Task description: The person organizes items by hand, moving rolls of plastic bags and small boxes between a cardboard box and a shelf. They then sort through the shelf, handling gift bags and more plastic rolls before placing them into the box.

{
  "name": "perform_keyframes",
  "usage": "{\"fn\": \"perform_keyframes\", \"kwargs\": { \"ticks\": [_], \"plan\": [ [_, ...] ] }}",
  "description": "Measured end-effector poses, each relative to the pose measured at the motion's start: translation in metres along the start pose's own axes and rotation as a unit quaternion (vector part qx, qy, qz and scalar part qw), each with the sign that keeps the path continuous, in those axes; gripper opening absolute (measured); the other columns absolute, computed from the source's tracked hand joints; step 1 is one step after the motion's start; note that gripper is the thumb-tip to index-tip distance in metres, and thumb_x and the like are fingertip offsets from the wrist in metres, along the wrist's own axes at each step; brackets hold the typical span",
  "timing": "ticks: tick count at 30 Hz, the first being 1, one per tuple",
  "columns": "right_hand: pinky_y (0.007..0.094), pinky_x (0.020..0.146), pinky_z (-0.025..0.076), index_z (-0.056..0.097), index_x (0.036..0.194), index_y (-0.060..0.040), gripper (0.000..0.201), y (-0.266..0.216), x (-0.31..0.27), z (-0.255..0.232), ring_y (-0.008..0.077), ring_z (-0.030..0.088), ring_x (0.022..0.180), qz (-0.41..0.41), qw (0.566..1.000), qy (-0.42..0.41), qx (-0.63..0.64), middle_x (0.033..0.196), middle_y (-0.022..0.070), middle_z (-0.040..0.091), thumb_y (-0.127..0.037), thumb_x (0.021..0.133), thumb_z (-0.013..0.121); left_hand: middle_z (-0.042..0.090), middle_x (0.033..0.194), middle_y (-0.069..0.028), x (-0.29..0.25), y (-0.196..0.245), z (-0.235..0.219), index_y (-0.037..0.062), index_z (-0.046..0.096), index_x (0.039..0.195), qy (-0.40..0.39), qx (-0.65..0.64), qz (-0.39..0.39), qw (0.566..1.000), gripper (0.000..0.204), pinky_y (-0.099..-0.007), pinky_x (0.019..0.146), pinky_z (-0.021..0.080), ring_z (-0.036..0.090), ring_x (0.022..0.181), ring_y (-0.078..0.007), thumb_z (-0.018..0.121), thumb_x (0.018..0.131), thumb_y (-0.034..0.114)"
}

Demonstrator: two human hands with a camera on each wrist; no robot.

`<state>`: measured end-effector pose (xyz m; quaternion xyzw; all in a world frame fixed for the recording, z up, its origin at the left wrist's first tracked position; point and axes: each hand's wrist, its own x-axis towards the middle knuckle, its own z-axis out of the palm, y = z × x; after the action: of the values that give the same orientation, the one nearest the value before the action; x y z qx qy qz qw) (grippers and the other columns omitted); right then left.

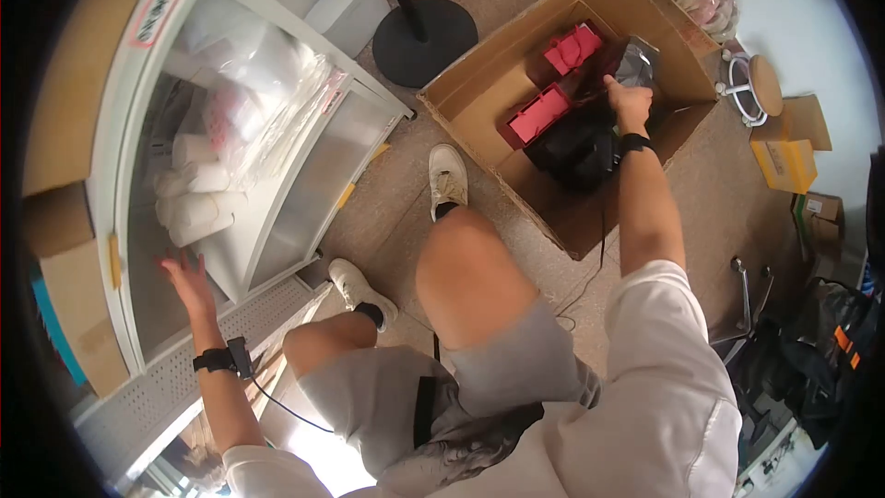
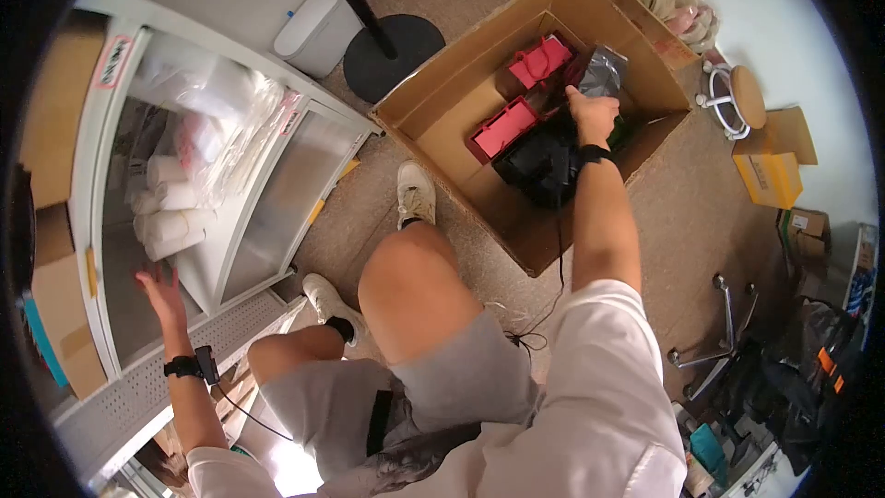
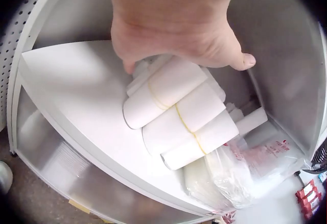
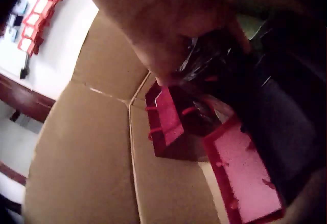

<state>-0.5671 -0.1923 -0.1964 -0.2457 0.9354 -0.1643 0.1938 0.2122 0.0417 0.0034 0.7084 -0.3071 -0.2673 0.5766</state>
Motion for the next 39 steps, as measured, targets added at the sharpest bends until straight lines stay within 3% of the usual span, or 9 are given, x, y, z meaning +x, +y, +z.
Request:
{"fn": "perform_keyframes", "kwargs": {
  "ticks": [8, 11, 15, 19, 20, 22, 26, 29, 39],
  "plan": [
    [0.0403, 0.096, 0.046, 0.052, 0.128, 0.0064, 0.08, 0.005, -0.108, -0.25, 0.0343, 0.062, 0.11, -0.302, 0.952, -0.01, 0.047, 0.117, 0.023, 0.065, -0.043, 0.07, 0.078, 0.012, 0.158, -0.0124, -0.082, 0.032, -0.04, 0.0134, 0.006, 0.154, 0.029, 0.038, 0.012, 0.999, 0.09, -0.0539, 0.108, 0.036, 0.027, 0.144, -0.0304, 0.051, 0.093, 0.062],
    [0.0361, 0.105, 0.037, 0.044, 0.138, 0.0067, 0.071, 0.009, -0.196, -0.345, 0.0277, 0.052, 0.122, -0.353, 0.92, -0.116, 0.128, 0.133, 0.0199, 0.054, -0.029, 0.082, 0.068, 0.028, 0.151, -0.0107, -0.148, 0.068, -0.028, 0.0145, 0.025, 0.15, -0.051, 0.097, 0.054, 0.992, 0.07, -0.05, 0.104, 0.04, 0.037, 0.137, -0.0264, 0.053, 0.097, 0.049],
    [0.0368, 0.11, 0.032, 0.036, 0.147, 0.0027, 0.084, 0.003, -0.279, -0.398, 0.0262, 0.046, 0.13, -0.542, 0.784, -0.269, 0.136, 0.141, 0.0179, 0.047, -0.044, 0.085, 0.066, 0.026, 0.154, -0.0089, -0.246, 0.109, 0.014, 0.0101, 0.028, 0.149, -0.204, 0.086, 0.055, 0.974, 0.07, -0.0465, 0.104, 0.042, 0.032, 0.141, -0.03, 0.061, 0.095, 0.042],
    [0.0366, 0.103, 0.04, 0.042, 0.139, 0.0057, 0.092, -0.069, -0.428, -0.342, 0.0268, 0.054, 0.121, -0.602, 0.639, -0.463, 0.12, 0.13, 0.0179, 0.056, -0.05, 0.074, 0.076, 0.032, 0.15, -0.0108, -0.304, 0.111, 0.035, 0.008, 0.023, 0.15, -0.236, 0.064, 0.042, 0.969, 0.074, -0.0453, 0.101, 0.045, 0.039, 0.136, -0.0301, 0.064, 0.095, 0.035],
    [0.0371, 0.094, 0.047, 0.05, 0.129, 0.0073, 0.08, -0.082, -0.455, -0.313, 0.0303, 0.062, 0.109, -0.645, 0.621, -0.43, 0.114, 0.116, 0.0233, 0.063, -0.044, 0.072, 0.076, 0.032, 0.15, -0.0108, -0.303, 0.105, 0.031, 0.008, 0.023, 0.15, -0.234, 0.058, 0.041, 0.97, 0.074, -0.0453, 0.101, 0.045, 0.039, 0.136, -0.0301, 0.064, 0.095, 0.035],
    [0.0394, 0.085, 0.051, 0.055, 0.115, 0.0102, 0.072, -0.115, -0.499, -0.271, 0.0366, 0.066, 0.097, -0.701, 0.589, -0.398, 0.055, 0.102, 0.028, 0.065, -0.042, 0.069, 0.075, 0.027, 0.155, -0.0185, -0.291, 0.089, 0.023, -0.0003, 0.018, 0.151, -0.09, -0.073, -0.15, 0.982, 0.082, -0.0362, 0.102, 0.044, 0.04, 0.135, -0.0274, 0.068, 0.093, 0.028],
    [0.0426, 0.082, 0.053, 0.06, 0.105, 0.0121, 0.072, -0.143, -0.562, -0.209, 0.038, 0.066, 0.097, -0.741, 0.569, -0.356, -0.023, 0.103, 0.0263, 0.067, -0.046, 0.064, 0.073, 0.033, 0.151, -0.0218, -0.267, 0.058, -0.002, -0.0025, 0.018, 0.151, 0.001, -0.022, -0.121, 0.992, 0.081, -0.035, 0.097, 0.048, 0.048, 0.128, -0.0273, 0.065, 0.095, 0.033],
    [0.0414, 0.082, 0.053, 0.057, 0.117, 0.0071, 0.073, -0.152, -0.613, -0.145, 0.0362, 0.066, 0.098, -0.755, 0.562, -0.325, -0.092, 0.107, 0.0235, 0.066, -0.045, 0.067, 0.072, 0.034, 0.149, -0.0179, -0.24, 0.055, -0.014, 0.0025, 0.021, 0.151, -0.013, 0.013, -0.139, 0.99, 0.08, -0.0392, 0.101, 0.046, 0.05, 0.124, -0.0249, 0.067, 0.093, 0.035],
    [0.0395, 0.077, 0.056, 0.066, 0.102, 0.011, 0.074, -0.167, -0.674, -0.119, 0.0356, 0.068, 0.092, -0.779, 0.525, -0.339, -0.047, 0.101, 0.0238, 0.067, -0.055, 0.069, 0.071, 0.026, 0.152, -0.0214, -0.211, 0.061, -0.036, 0.001, 0.023, 0.148, -0.028, 0.067, -0.017, 0.997, 0.096, -0.0427, 0.1, 0.047, 0.044, 0.133, -0.0315, 0.082, 0.079, 0.031]
  ]
}}
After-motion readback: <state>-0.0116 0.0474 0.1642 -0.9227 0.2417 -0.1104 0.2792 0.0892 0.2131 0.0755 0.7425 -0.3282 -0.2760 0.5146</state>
